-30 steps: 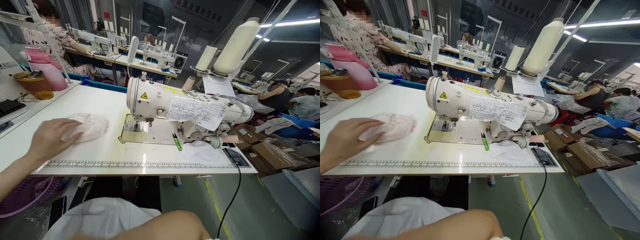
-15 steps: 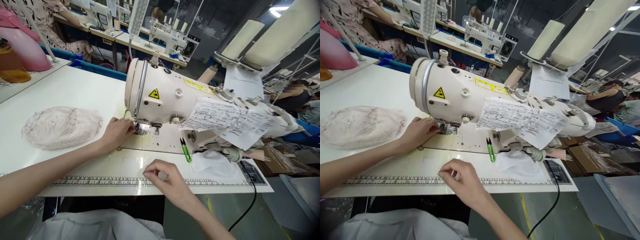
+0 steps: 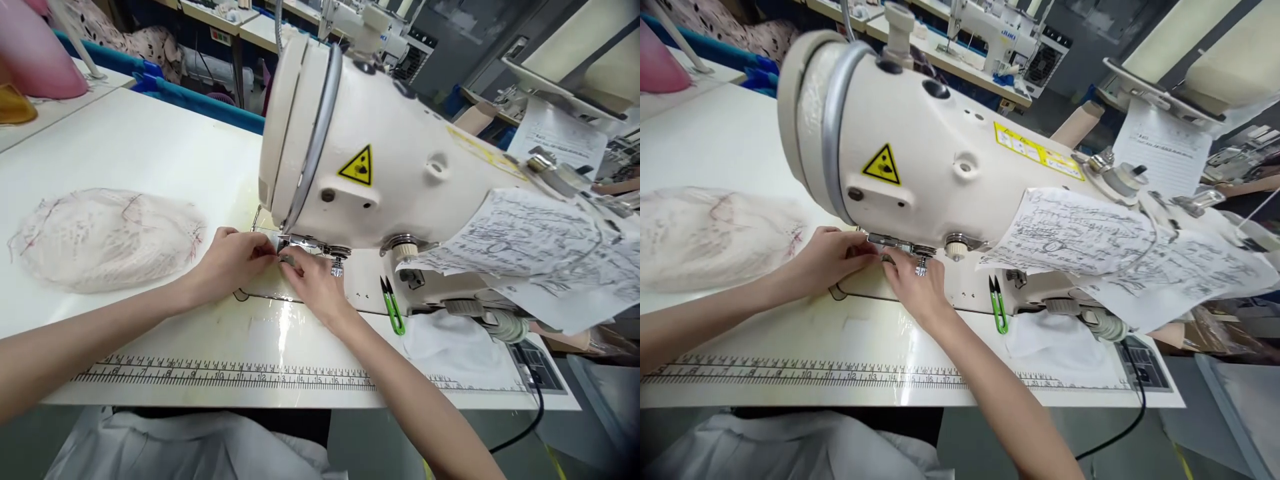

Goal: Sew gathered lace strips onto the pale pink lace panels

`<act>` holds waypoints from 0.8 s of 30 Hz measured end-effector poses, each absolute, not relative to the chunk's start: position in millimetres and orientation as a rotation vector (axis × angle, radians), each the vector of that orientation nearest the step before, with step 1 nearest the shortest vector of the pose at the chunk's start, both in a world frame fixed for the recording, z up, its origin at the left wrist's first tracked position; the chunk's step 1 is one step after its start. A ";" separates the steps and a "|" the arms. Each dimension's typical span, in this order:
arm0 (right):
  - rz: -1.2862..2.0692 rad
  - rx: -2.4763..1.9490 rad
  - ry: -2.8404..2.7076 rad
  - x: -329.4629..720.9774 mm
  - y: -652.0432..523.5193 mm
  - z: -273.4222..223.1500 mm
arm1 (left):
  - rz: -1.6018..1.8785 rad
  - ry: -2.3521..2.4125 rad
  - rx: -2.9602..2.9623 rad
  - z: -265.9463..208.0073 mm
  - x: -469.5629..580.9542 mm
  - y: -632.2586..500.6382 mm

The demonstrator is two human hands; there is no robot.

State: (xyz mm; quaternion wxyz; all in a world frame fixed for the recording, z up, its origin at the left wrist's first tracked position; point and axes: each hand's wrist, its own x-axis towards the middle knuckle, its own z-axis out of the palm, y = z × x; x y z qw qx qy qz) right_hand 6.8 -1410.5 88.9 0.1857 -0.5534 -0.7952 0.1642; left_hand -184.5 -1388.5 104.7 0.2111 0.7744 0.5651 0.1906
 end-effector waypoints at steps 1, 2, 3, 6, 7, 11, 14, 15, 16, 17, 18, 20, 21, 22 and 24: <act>0.479 -1.563 -2.213 7.0 -1409.6 86.2 | 0.530 1.568 2.143 104.9 -184.5 -1388.1; 0.492 -1.562 -2.185 7.4 -1408.8 83.7 | 0.530 1.565 2.137 105.3 -184.2 -1387.9; 0.500 -1.550 -2.162 7.6 -1408.0 81.5 | 0.530 1.562 2.131 105.9 -183.7 -1387.9; 0.500 -1.488 -2.106 7.9 -1405.5 77.2 | 0.525 1.554 2.119 108.7 -181.5 -1387.8; 0.499 -1.492 -2.073 8.4 -1404.7 76.5 | 0.528 1.562 2.124 109.7 -180.7 -1387.3; 0.487 -1.643 -1.860 14.7 -1400.3 74.2 | 0.561 1.673 2.215 111.3 -177.0 -1382.2; 0.451 -1.691 -1.808 20.5 -1395.3 70.8 | 0.524 1.712 2.299 109.7 -172.4 -1378.4; 0.444 -1.695 -1.807 21.8 -1393.5 69.4 | 0.510 1.714 2.311 108.9 -170.8 -1377.8; 0.443 -1.697 -1.806 22.6 -1391.9 68.1 | 0.503 1.716 2.312 108.0 -169.2 -1377.3; 0.445 -1.696 -1.804 23.1 -1390.5 67.0 | 0.498 1.721 2.314 107.1 -167.9 -1377.0; 0.449 -1.695 -1.804 23.2 -1389.3 66.1 | 0.497 1.728 2.316 106.3 -166.8 -1376.8; 0.456 -1.700 -1.808 23.0 -1387.6 65.1 | 0.501 1.738 2.320 105.0 -165.7 -1376.1; 0.458 -1.706 -1.810 22.9 -1387.1 65.0 | 0.505 1.740 2.323 104.9 -165.6 -1375.6; 0.459 -1.713 -1.809 22.9 -1386.7 65.1 | 0.511 1.741 2.327 105.1 -165.7 -1375.2; 0.469 -1.720 -1.803 23.3 -1386.2 65.5 | 0.521 1.733 2.340 107.3 -167.0 -1375.4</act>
